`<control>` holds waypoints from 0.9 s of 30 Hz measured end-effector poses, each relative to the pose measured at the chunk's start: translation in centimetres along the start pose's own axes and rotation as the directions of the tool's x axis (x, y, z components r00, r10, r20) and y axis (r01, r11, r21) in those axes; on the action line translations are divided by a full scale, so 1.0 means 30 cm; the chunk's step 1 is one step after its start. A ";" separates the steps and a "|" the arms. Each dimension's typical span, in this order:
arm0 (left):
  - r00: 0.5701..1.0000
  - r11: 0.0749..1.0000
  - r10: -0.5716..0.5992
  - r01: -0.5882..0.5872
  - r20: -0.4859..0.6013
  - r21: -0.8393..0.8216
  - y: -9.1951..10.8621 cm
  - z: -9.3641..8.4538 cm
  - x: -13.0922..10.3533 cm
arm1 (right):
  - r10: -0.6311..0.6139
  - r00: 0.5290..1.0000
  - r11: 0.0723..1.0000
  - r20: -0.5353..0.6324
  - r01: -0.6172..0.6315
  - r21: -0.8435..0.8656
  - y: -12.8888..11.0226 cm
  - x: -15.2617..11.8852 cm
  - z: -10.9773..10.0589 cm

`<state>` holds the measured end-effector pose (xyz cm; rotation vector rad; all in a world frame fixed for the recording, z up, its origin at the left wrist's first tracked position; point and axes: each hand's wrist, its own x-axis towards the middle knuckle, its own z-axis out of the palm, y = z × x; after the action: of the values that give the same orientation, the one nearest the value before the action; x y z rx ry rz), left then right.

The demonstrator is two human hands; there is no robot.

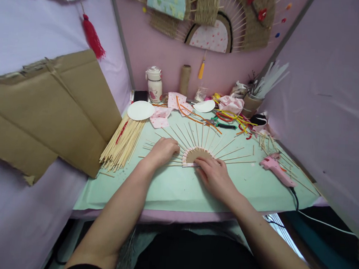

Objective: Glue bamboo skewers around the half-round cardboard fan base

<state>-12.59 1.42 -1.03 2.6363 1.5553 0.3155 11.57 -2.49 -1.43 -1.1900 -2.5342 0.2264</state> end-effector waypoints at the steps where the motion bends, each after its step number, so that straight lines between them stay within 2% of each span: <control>1: 1.000 1.000 0.001 -0.001 0.000 0.002 -0.001 0.001 0.000 | 0.003 1.000 1.000 0.005 -0.004 0.002 -0.004 0.004 0.000; 27: 0.999 0.997 0.017 -0.019 0.034 0.077 0.014 0.000 0.002 | 0.055 0.997 0.995 0.055 -0.050 -0.087 -0.021 0.033 0.008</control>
<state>-12.21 1.29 -0.96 2.7001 1.5653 0.2155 10.45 -2.11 -1.25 -1.3012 -2.5877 0.1675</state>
